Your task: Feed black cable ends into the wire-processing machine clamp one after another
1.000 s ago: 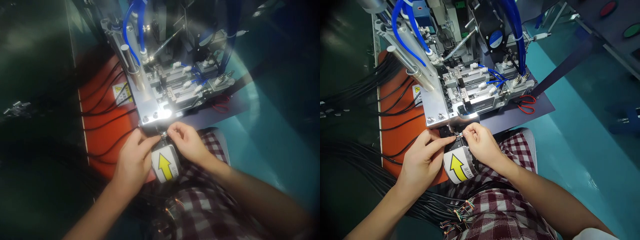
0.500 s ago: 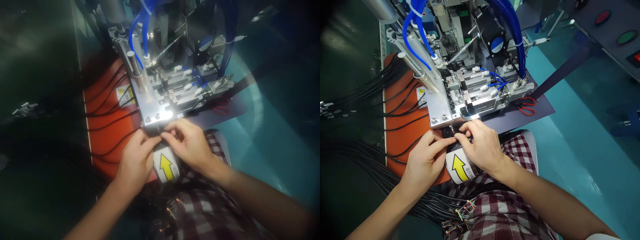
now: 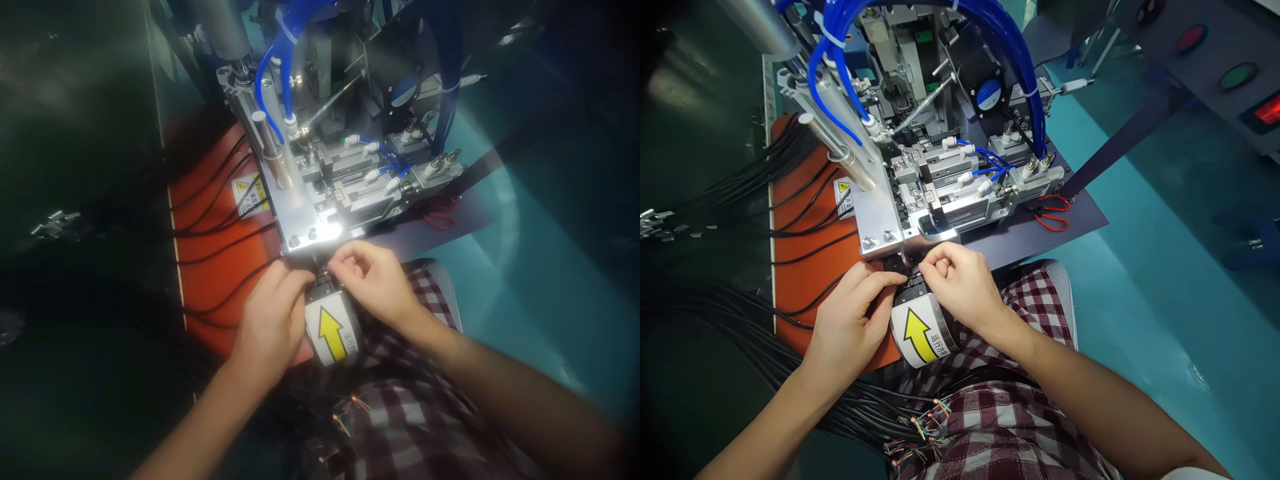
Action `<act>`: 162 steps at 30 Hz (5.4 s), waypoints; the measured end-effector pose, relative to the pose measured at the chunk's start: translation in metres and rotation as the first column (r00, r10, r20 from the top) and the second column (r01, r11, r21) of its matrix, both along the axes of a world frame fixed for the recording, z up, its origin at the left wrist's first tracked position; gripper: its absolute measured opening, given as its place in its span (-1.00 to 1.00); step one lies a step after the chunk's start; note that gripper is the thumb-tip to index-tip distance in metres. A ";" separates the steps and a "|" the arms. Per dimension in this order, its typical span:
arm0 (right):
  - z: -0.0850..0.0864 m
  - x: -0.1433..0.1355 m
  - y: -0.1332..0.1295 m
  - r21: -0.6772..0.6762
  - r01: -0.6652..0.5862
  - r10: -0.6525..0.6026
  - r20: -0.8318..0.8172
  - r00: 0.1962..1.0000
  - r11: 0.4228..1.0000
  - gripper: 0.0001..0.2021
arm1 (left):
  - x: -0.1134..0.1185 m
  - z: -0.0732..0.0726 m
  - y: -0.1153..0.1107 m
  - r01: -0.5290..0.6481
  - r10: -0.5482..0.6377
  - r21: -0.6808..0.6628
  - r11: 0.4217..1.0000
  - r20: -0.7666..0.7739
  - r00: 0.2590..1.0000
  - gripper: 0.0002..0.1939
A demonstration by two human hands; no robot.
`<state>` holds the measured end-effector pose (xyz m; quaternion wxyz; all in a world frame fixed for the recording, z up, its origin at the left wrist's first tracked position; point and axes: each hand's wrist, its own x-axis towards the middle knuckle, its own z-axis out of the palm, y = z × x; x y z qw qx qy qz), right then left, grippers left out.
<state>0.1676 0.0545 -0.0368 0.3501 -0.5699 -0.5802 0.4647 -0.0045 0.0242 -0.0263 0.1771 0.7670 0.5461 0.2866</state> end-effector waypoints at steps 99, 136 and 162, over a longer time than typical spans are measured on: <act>-0.018 0.005 -0.001 -0.447 -0.139 -0.156 -0.562 0.812 0.884 -0.86 | -0.015 -0.004 -0.003 0.070 -0.067 0.017 0.997 -0.147 0.987 -0.65; -0.014 0.003 -0.006 -0.533 -0.058 -0.253 -0.491 0.833 0.844 -0.79 | -0.014 -0.004 -0.002 0.063 -0.052 0.077 0.995 -0.136 0.989 -0.69; -0.007 0.009 0.016 -0.483 -0.135 -0.082 -0.402 0.912 0.865 -0.94 | -0.016 -0.007 -0.004 0.058 -0.051 0.043 0.997 -0.137 0.989 -0.68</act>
